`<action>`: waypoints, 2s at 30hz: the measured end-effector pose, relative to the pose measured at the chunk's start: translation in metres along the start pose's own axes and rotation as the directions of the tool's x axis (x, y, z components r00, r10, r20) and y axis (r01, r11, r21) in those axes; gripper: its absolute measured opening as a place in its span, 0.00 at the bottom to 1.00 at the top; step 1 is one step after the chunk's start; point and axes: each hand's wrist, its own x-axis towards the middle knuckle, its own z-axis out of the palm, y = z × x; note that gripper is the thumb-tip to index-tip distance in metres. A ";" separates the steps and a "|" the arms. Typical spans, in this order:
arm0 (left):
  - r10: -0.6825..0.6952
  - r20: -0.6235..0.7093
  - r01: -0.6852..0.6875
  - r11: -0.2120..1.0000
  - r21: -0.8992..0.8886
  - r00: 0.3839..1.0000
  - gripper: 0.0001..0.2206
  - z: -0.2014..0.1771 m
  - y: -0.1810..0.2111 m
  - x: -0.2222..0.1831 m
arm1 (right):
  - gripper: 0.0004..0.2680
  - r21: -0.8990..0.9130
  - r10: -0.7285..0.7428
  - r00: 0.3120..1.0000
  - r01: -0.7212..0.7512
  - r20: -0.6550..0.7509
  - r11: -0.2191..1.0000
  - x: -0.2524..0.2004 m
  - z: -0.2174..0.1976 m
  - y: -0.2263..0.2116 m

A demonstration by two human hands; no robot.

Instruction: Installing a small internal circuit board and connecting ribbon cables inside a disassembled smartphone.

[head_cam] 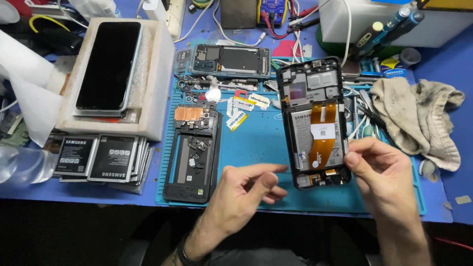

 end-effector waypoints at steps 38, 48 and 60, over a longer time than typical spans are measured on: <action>0.067 -0.031 -0.071 0.982 -0.177 0.997 0.08 0.003 -0.019 0.000 | 0.04 -0.188 0.081 0.967 -0.036 0.242 0.982 0.058 0.015 -0.034; 0.013 -0.123 -0.026 0.994 -0.111 0.992 0.21 -0.002 -0.010 0.003 | 0.05 -0.120 0.057 0.986 -0.039 0.155 0.992 0.048 0.013 -0.037; 0.148 -0.262 -0.184 0.976 -0.115 0.954 0.09 -0.012 0.015 0.028 | 0.04 -0.163 0.081 0.950 -0.032 0.302 0.986 0.043 0.020 -0.034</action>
